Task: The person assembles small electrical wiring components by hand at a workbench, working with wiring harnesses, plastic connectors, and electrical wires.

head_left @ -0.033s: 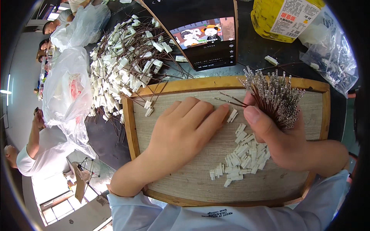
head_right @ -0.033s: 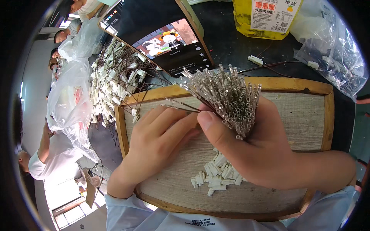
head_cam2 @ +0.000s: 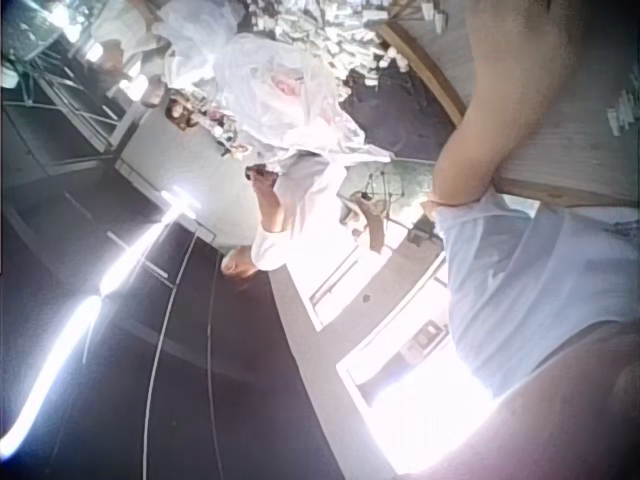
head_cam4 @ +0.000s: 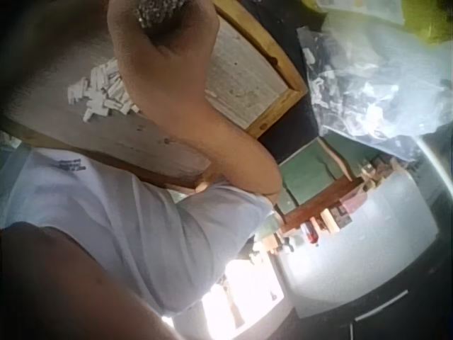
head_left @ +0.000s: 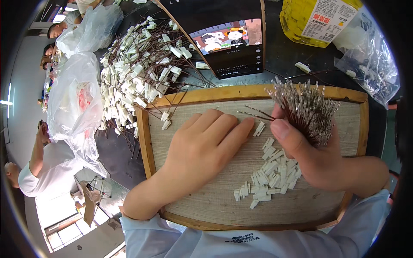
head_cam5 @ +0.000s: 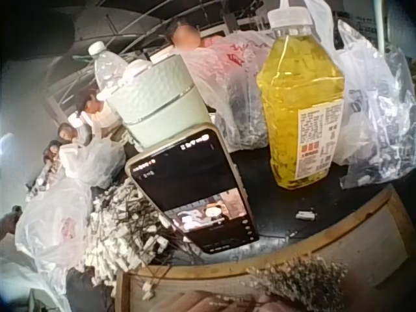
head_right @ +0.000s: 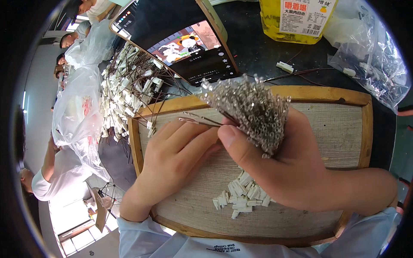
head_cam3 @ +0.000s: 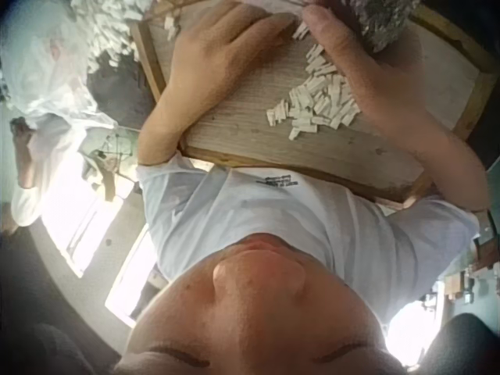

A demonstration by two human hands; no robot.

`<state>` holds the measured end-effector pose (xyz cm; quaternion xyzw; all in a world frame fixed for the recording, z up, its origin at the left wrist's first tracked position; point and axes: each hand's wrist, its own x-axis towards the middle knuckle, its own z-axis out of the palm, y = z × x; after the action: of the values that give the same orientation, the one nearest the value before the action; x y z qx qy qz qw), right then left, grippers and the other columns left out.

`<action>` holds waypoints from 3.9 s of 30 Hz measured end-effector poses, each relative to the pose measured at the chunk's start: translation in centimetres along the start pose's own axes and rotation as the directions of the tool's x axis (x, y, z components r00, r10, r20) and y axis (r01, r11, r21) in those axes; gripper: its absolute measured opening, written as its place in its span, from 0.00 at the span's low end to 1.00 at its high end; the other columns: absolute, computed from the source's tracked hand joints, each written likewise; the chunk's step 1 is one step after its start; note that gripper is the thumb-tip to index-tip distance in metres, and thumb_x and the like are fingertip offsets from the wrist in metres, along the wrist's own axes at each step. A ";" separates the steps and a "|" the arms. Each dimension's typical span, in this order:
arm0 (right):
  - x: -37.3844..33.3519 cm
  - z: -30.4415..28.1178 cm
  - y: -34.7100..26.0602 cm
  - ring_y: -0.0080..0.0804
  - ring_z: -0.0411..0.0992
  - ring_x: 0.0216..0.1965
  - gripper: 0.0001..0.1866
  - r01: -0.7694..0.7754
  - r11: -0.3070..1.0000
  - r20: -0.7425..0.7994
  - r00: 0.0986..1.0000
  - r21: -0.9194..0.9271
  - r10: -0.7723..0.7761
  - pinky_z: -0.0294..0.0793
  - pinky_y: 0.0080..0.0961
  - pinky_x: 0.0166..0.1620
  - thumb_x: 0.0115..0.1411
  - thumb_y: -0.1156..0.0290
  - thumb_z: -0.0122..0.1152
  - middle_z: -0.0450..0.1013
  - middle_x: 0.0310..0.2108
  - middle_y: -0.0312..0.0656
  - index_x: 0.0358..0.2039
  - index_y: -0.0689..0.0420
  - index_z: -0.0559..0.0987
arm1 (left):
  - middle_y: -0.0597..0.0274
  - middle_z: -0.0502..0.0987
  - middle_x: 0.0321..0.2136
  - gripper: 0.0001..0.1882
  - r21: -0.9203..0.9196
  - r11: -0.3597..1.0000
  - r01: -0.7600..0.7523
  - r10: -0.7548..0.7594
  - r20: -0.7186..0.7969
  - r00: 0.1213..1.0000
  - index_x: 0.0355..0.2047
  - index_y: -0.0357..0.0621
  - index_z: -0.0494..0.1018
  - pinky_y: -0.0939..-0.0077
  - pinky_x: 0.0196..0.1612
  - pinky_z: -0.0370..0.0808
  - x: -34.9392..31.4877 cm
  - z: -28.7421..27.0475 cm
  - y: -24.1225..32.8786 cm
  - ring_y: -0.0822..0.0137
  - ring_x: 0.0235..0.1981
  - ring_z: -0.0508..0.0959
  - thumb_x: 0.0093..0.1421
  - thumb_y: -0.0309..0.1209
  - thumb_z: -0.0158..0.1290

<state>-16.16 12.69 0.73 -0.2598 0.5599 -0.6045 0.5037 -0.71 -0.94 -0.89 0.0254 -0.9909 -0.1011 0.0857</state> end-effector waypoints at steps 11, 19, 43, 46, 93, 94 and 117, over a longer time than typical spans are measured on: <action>-0.2 -0.3 -0.9 0.15 0.62 0.30 0.12 -0.186 0.966 0.120 0.971 -0.181 0.209 0.63 0.17 0.34 0.60 0.61 0.54 0.66 0.26 0.30 0.34 0.58 0.72 | 0.48 0.74 0.37 0.13 -0.996 0.036 0.076 -0.484 0.049 0.873 0.41 0.34 0.69 0.71 0.32 0.79 -0.6 -1.3 0.2 0.62 0.33 0.78 0.56 0.26 0.55; -0.2 -0.5 -1.3 0.13 0.62 0.31 0.12 -0.219 0.963 0.140 0.960 -0.157 0.241 0.62 0.15 0.34 0.60 0.62 0.54 0.66 0.27 0.30 0.35 0.58 0.71 | 0.52 0.73 0.30 0.15 -0.995 0.097 0.026 -0.428 -0.018 0.904 0.38 0.33 0.71 0.73 0.33 0.79 -0.8 -1.1 -0.6 0.61 0.31 0.78 0.51 0.27 0.60; -0.1 -0.3 0.3 0.13 0.68 0.28 0.08 -0.056 0.993 0.208 0.975 -0.101 0.076 0.68 0.14 0.30 0.56 0.71 0.62 0.74 0.26 0.33 0.32 0.61 0.78 | 0.51 0.77 0.29 0.10 -0.761 0.647 0.049 -0.191 -0.100 0.976 0.31 0.32 0.76 0.77 0.33 0.71 -0.5 -2.9 0.1 0.67 0.30 0.76 0.47 0.20 0.59; 0.1 0.1 0.0 0.12 0.67 0.26 0.09 0.013 0.989 0.148 0.989 -0.147 0.009 0.67 0.11 0.29 0.58 0.68 0.59 0.72 0.25 0.31 0.36 0.59 0.76 | 0.59 0.76 0.32 0.14 -0.639 0.769 -0.011 -0.235 -0.299 0.925 0.40 0.37 0.71 0.81 0.34 0.68 -1.6 -2.7 -1.7 0.68 0.32 0.74 0.51 0.18 0.54; 0.1 -1.0 0.1 0.22 0.71 0.25 0.06 0.190 0.944 0.344 0.935 -0.270 -0.090 0.68 0.18 0.29 0.52 0.72 0.60 0.74 0.24 0.36 0.26 0.61 0.77 | 0.54 0.79 0.30 0.12 -0.817 0.576 -0.013 -0.150 -0.121 0.981 0.33 0.33 0.77 0.76 0.33 0.75 -0.4 -2.7 -0.3 0.62 0.31 0.79 0.45 0.18 0.60; 0.2 -1.1 0.5 0.22 0.71 0.24 0.07 0.161 0.959 0.350 0.934 -0.231 -0.073 0.67 0.18 0.27 0.53 0.71 0.60 0.74 0.25 0.36 0.28 0.61 0.77 | 0.54 0.79 0.30 0.11 -0.800 0.600 0.018 -0.161 -0.098 0.982 0.33 0.34 0.77 0.76 0.33 0.75 -0.4 -2.9 -0.2 0.62 0.31 0.79 0.45 0.18 0.60; 0.2 -0.2 0.7 0.13 0.60 0.20 0.07 0.070 0.996 0.135 0.989 -0.053 -0.062 0.58 0.15 0.22 0.60 0.68 0.55 0.66 0.21 0.29 0.32 0.58 0.72 | 0.62 0.70 0.29 0.18 -0.108 0.969 -0.221 0.218 -0.036 0.975 0.36 0.41 0.74 0.75 0.29 0.69 0.1 -0.2 1.3 0.68 0.31 0.72 0.40 0.28 0.54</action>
<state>-16.15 12.66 -0.03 -0.3325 0.5334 -0.5857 0.5118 -0.85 0.25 -0.45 -0.0878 -0.9793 -0.1457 0.1096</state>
